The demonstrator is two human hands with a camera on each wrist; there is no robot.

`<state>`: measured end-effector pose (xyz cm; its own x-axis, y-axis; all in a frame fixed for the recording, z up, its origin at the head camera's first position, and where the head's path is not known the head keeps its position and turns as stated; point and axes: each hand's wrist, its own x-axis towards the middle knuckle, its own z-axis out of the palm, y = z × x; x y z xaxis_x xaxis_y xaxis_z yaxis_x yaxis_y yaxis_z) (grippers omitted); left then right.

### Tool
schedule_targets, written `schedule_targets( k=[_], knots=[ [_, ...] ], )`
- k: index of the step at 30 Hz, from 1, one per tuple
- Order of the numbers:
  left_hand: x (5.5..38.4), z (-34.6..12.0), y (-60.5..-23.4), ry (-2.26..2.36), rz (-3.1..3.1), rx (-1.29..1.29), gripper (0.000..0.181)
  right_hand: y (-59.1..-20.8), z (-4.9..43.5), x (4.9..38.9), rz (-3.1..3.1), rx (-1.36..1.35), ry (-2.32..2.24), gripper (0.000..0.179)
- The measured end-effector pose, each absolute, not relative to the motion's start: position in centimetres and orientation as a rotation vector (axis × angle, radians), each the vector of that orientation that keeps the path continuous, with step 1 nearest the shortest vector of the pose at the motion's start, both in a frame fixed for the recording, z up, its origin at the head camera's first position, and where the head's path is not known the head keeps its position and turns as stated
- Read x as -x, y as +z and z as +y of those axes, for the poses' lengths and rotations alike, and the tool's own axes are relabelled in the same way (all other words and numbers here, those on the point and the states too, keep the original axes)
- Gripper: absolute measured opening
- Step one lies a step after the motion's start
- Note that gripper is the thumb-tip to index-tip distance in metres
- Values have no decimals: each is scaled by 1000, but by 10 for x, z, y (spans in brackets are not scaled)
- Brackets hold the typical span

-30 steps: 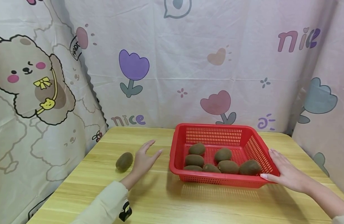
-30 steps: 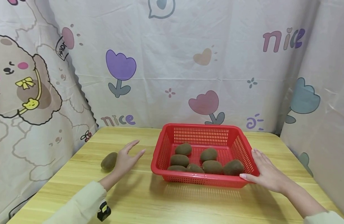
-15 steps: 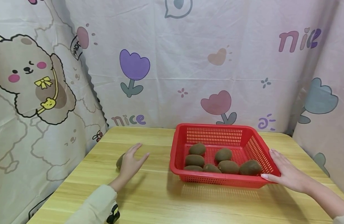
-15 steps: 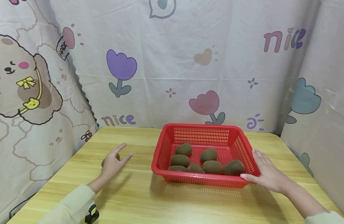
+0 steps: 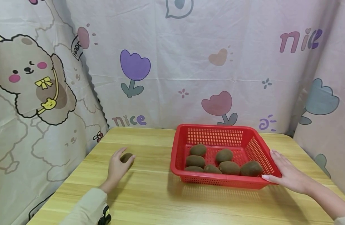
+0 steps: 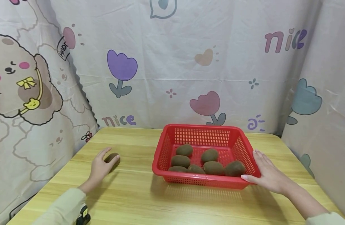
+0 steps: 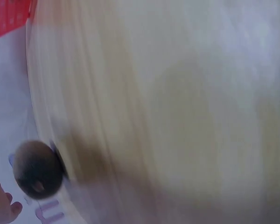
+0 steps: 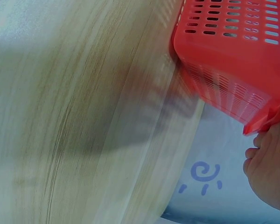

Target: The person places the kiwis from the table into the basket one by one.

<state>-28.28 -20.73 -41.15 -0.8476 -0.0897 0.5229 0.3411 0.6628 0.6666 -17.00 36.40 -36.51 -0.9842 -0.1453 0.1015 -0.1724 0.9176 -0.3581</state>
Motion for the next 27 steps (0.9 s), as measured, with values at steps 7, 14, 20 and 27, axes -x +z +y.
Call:
schedule_targets(
  k=[7,14,20,27],
  knots=[
    [279,-224,-416,-1145,-2494,31,62,-366,364,171,-2992,-260,579,100],
    [274,-231,-422,-1207,-2637,-87,69,-366,366,171,-2971,-278,615,100],
    [273,-230,-426,-1137,-2684,-85,68,-365,364,170,-2978,-270,607,100],
    [273,-230,-425,-1103,-2681,-64,66,-365,364,169,-2981,-270,574,99]
  ],
)
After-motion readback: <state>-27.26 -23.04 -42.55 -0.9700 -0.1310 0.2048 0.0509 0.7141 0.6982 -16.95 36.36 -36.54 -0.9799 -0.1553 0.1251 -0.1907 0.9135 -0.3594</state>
